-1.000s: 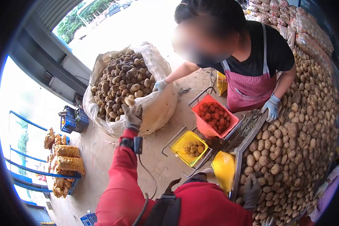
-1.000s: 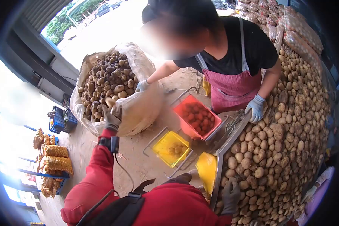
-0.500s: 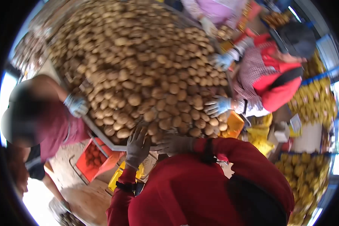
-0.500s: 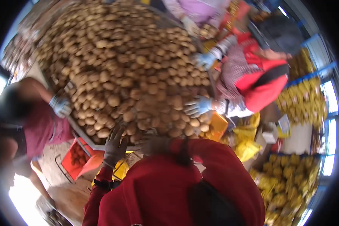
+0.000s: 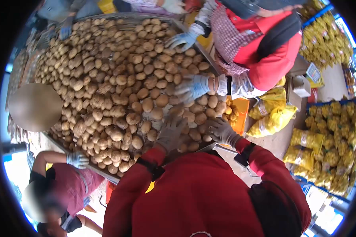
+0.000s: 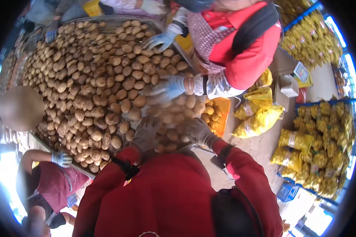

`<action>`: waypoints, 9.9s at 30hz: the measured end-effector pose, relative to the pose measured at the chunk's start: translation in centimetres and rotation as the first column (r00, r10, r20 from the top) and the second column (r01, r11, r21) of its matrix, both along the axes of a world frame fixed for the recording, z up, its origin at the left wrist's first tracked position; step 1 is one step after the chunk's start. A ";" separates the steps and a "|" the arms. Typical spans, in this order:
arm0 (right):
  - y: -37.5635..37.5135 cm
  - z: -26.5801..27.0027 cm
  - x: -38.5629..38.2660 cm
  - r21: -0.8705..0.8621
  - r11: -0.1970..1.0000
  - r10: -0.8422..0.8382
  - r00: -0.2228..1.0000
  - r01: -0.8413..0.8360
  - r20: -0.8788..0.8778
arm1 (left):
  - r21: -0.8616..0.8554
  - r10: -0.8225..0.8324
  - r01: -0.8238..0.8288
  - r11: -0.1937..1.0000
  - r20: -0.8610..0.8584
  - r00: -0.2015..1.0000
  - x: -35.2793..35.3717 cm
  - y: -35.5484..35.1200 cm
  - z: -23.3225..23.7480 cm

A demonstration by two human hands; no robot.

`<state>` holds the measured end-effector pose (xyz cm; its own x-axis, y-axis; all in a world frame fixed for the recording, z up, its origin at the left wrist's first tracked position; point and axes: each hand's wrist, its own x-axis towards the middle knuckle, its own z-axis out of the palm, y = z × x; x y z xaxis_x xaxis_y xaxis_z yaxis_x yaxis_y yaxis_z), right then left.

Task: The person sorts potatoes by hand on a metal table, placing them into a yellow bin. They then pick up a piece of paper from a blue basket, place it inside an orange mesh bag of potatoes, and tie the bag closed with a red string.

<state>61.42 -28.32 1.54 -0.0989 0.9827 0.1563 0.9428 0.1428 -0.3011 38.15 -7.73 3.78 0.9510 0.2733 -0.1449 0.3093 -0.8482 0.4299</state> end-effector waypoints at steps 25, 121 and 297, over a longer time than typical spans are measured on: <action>-0.8 -0.4 -2.6 0.062 0.982 -0.161 0.961 0.179 -0.225 | 0.240 0.254 -0.205 0.949 -0.191 0.948 -10.8 -0.3 1.9; 1.4 -0.1 -0.7 0.140 0.984 -0.092 0.989 0.108 -0.119 | -0.194 0.318 -0.354 0.915 -0.192 0.928 -5.2 0.3 0.3; 15.8 5.4 -15.3 -0.535 0.810 -0.147 0.801 -0.239 -0.580 | 0.221 0.899 -0.939 0.262 0.297 0.321 -25.2 -3.1 -3.0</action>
